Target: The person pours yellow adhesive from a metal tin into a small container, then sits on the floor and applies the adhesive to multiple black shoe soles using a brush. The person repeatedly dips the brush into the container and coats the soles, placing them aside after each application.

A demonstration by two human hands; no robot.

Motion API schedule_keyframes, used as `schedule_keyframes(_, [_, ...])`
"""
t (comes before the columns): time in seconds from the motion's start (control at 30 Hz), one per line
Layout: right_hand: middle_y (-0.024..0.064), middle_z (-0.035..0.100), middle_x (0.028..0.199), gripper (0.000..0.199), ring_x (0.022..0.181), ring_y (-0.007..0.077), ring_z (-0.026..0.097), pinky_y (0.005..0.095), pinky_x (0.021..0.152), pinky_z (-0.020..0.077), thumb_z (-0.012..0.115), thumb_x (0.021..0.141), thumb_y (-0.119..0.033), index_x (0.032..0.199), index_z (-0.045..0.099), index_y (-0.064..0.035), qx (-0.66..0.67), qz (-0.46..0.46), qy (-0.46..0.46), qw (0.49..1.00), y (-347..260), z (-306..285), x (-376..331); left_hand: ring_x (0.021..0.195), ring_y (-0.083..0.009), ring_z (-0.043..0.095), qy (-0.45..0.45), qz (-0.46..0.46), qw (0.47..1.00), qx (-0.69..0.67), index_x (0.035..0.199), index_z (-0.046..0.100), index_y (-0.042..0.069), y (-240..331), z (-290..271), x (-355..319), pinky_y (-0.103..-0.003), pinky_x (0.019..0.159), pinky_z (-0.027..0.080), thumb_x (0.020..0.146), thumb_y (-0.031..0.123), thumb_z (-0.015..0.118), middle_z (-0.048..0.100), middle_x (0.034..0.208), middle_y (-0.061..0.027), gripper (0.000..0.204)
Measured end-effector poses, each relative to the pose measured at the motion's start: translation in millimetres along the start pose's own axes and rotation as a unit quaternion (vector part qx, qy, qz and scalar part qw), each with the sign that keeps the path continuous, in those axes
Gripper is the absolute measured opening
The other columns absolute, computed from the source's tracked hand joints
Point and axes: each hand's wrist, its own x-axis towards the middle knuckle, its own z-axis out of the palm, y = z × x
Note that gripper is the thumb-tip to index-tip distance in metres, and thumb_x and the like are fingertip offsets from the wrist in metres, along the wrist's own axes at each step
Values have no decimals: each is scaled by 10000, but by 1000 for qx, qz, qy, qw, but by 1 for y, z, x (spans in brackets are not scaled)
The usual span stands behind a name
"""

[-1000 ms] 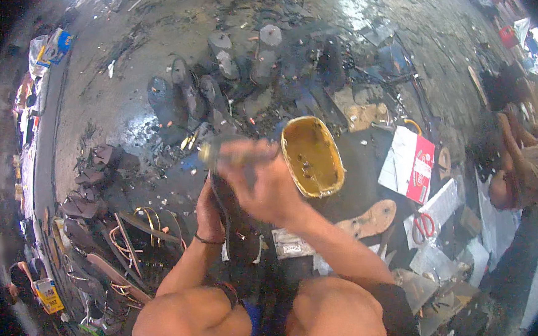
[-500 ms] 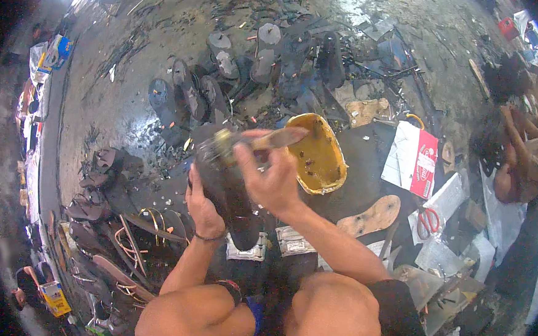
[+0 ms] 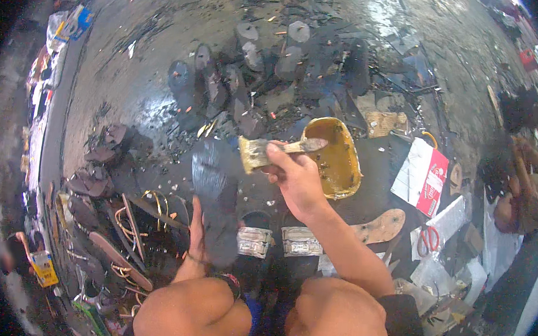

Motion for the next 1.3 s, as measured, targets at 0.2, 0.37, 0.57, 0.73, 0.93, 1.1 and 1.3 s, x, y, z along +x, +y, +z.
schedule_keyframes(0.2, [113,723,924,243,822,166,705,309,740,554,733,887,-142,1061,666,14,-439,-334,-69,831,20,36,-11,871,-174,668,30,142,989,-30,1156,629,80,39,76,58,-323,753,561,973,639,475,683,994,-42,608])
schedule_keyframes(0.37, [57,698,932,214,819,123,656,279,724,528,722,905,-148,1041,677,10,-354,-284,-35,891,12,25,13,854,-185,670,54,208,976,41,1112,650,69,39,75,66,-341,741,563,961,654,484,686,966,-57,626])
schedule_keyframes(0.57, [64,702,938,230,898,128,645,307,811,526,731,901,-159,1047,671,8,-347,-302,-122,879,0,44,5,836,-150,664,-56,145,988,27,1138,656,42,35,75,71,-285,744,550,926,697,502,696,997,-37,706])
schedule_keyframes(0.73, [130,717,933,229,825,192,692,333,733,543,722,885,-159,1034,670,8,-409,-389,-113,818,34,39,-9,834,-169,672,73,188,979,-7,1149,633,88,44,61,66,-318,752,563,940,664,517,694,972,-39,623])
schedule_keyframes(0.93, [45,689,847,201,746,103,616,281,666,495,716,909,-153,1046,685,-8,-399,-271,-7,876,10,15,10,833,-205,669,56,226,969,82,1192,612,55,45,65,61,-332,738,561,938,702,471,694,1009,-78,709])
schedule_keyframes(1.1, [63,699,948,226,836,115,643,290,758,518,718,908,-145,1084,680,-7,-466,-276,-109,834,16,7,-24,977,-254,669,-19,-54,996,-64,1274,584,27,16,49,127,-399,838,549,999,588,464,685,1113,-130,636])
schedule_keyframes(1.3, [57,698,940,267,837,118,661,282,745,535,701,938,-157,1131,648,19,-464,-262,76,843,-10,-50,-11,1102,-260,625,75,208,972,75,1288,570,44,48,27,216,-418,937,506,1032,467,476,652,1225,-106,504])
